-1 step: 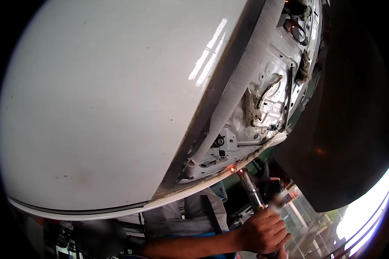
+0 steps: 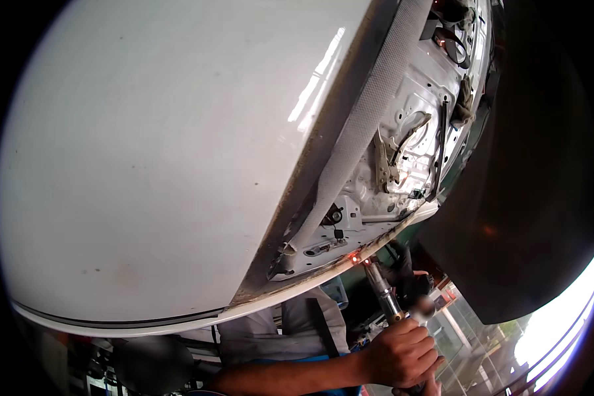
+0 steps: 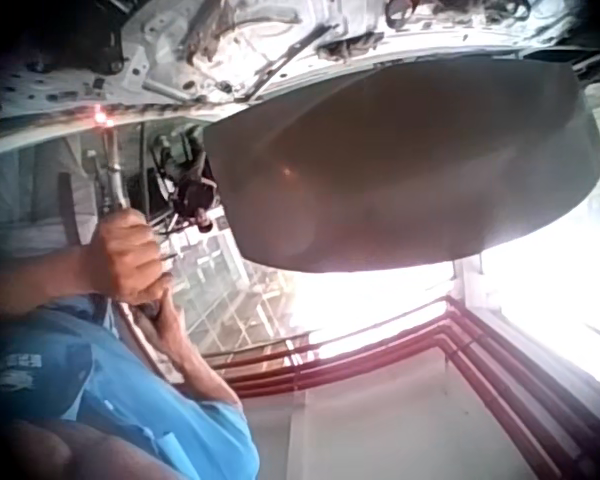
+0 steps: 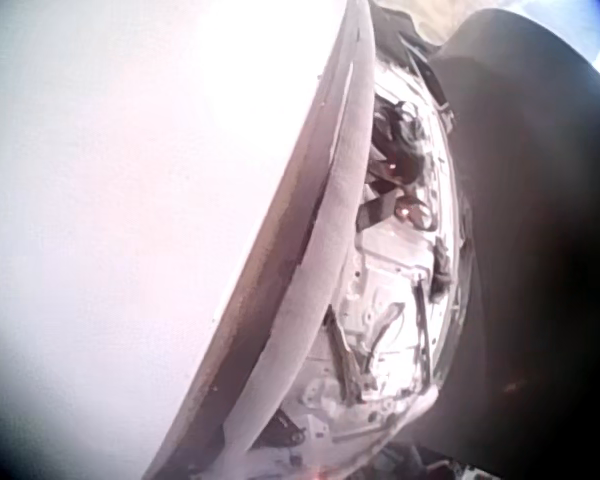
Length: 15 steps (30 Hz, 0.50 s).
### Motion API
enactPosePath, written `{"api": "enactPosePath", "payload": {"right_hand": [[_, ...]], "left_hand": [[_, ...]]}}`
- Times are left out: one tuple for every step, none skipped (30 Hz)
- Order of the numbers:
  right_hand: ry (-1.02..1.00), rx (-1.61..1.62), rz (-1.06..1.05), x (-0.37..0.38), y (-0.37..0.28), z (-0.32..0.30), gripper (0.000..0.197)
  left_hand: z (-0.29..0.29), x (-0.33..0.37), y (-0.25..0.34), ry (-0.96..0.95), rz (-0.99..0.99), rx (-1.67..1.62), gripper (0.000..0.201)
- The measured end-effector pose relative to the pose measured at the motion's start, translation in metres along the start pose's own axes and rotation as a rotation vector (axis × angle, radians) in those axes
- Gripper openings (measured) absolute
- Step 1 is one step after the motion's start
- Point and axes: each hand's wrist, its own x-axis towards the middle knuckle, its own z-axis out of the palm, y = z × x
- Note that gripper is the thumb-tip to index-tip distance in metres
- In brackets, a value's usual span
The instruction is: The person welds the seam between the rear quarter panel and the trunk lid of a white car using a handheld welding torch. They move along the seam, creating a continuous weld bead while sparks fly. The trunk lid remains open during the process.
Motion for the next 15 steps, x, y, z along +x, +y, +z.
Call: {"api": "enactPosePath", "payload": {"right_hand": [[-0.019,-0.048,0.002,0.003,-0.007,-0.004,0.092],[-0.022,-0.088,-0.029,0.006,-0.013,-0.007,0.092],[-0.024,-0.127,-0.059,0.01,-0.02,-0.011,0.091],[-0.026,-0.166,-0.09,0.012,-0.022,-0.012,0.091],[-0.031,-0.165,-0.055,0.013,-0.02,-0.014,0.091],[-0.036,-0.163,-0.021,0.015,-0.016,-0.016,0.09],[-0.039,-0.16,0.014,0.016,-0.014,-0.018,0.09],[-0.048,-0.154,0.012,0.016,-0.014,-0.019,0.09],[-0.056,-0.144,0.011,0.019,-0.018,-0.022,0.089],[-0.064,-0.134,0.01,0.021,-0.021,-0.024,0.089],[-0.064,-0.153,0.0,0.023,-0.023,-0.025,0.089],[-0.063,-0.172,-0.01,0.025,-0.025,-0.026,0.089],[-0.062,-0.191,-0.02,0.026,-0.027,-0.027,0.089],[-0.062,-0.185,-0.021,0.028,-0.028,-0.027,0.089],[-0.061,-0.18,-0.022,0.029,-0.03,-0.028,0.089]], "left_hand": [[0.002,-0.001,-0.001,-0.007,-0.008,0.024,0.03],[0.003,-0.001,-0.001,-0.014,-0.016,0.047,0.03],[0.003,-0.001,-0.002,-0.004,-0.02,0.053,0.03],[0.001,0.001,-0.002,0.005,-0.024,0.059,0.03],[0.0,0.002,-0.002,0.022,-0.028,0.068,0.031],[-0.001,0.004,-0.003,0.023,-0.032,0.076,0.031],[-0.002,0.005,-0.004,0.025,-0.035,0.083,0.031],[-0.002,0.006,-0.004,0.025,-0.039,0.091,0.032],[-0.001,0.006,-0.004,0.021,-0.045,0.098,0.032],[0.0,0.006,-0.005,0.016,-0.05,0.106,0.032],[0.001,0.006,-0.005,0.015,-0.057,0.114,0.032],[0.001,0.005,-0.006,0.016,-0.059,0.117,0.033],[0.002,0.005,-0.006,0.017,-0.061,0.12,0.033],[0.002,0.006,-0.007,0.02,-0.062,0.123,0.033],[0.003,0.005,-0.007,0.005,-0.073,0.124,0.033]]}}
